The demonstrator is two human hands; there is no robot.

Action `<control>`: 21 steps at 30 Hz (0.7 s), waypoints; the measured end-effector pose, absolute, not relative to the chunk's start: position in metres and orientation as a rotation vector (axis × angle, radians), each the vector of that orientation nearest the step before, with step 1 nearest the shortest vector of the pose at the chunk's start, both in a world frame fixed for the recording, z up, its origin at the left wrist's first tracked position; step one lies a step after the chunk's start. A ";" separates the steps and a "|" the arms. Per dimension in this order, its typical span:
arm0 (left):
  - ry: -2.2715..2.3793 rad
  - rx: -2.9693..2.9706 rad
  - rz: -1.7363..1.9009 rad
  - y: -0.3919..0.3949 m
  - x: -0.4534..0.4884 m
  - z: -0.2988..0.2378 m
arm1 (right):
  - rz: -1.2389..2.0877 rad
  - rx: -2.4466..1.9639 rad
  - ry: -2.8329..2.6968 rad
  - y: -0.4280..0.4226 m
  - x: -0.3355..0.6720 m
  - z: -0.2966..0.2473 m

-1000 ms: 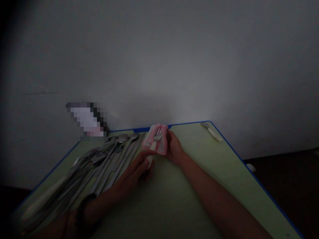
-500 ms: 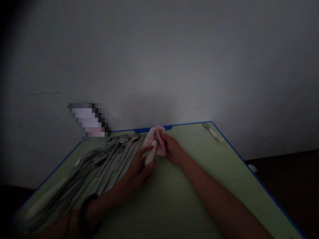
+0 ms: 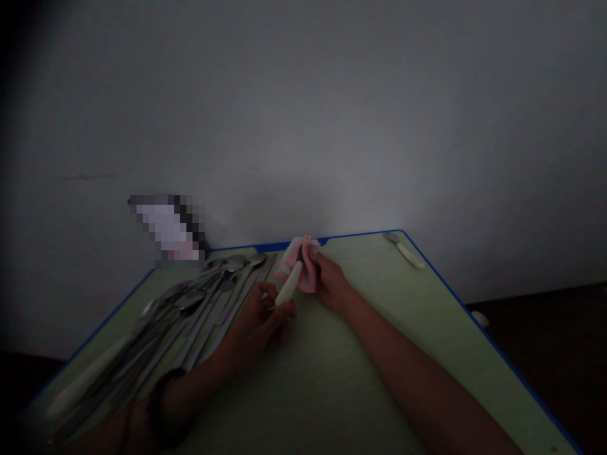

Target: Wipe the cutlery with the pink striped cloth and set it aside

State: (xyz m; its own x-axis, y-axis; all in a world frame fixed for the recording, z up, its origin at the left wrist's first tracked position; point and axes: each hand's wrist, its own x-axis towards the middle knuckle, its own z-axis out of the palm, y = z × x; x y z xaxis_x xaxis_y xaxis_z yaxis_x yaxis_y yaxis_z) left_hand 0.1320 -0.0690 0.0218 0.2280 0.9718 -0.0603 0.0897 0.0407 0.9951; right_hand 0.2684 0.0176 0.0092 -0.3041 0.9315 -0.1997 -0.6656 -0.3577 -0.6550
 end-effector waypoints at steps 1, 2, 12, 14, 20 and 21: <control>1.119 1.347 0.939 -0.069 0.132 0.022 | 1.873 -0.687 -0.555 0.016 0.269 0.011; 1.116 1.368 0.914 -0.070 0.131 0.023 | 1.887 -0.688 -0.549 0.015 0.269 0.013; 1.114 1.454 0.804 -0.068 0.128 0.019 | 1.773 -0.682 -0.567 0.026 0.270 -0.003; 1.106 1.480 0.788 -0.069 0.128 0.020 | 1.758 -0.682 -0.574 0.027 0.269 -0.005; 1.239 1.583 0.689 -0.068 0.128 0.026 | 1.800 -0.634 -0.507 0.022 0.269 0.003; 1.257 1.600 0.668 -0.068 0.128 0.026 | 1.803 -0.631 -0.490 0.021 0.269 0.004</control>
State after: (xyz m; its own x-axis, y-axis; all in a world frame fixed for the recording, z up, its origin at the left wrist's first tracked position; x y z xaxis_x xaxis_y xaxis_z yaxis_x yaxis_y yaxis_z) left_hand 0.1283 -0.0680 0.0262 0.3195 0.9380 -0.1347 0.4125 -0.0097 0.9109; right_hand 0.2691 0.0215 0.0039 -0.2481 0.9524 -0.1775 -0.7312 -0.3042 -0.6106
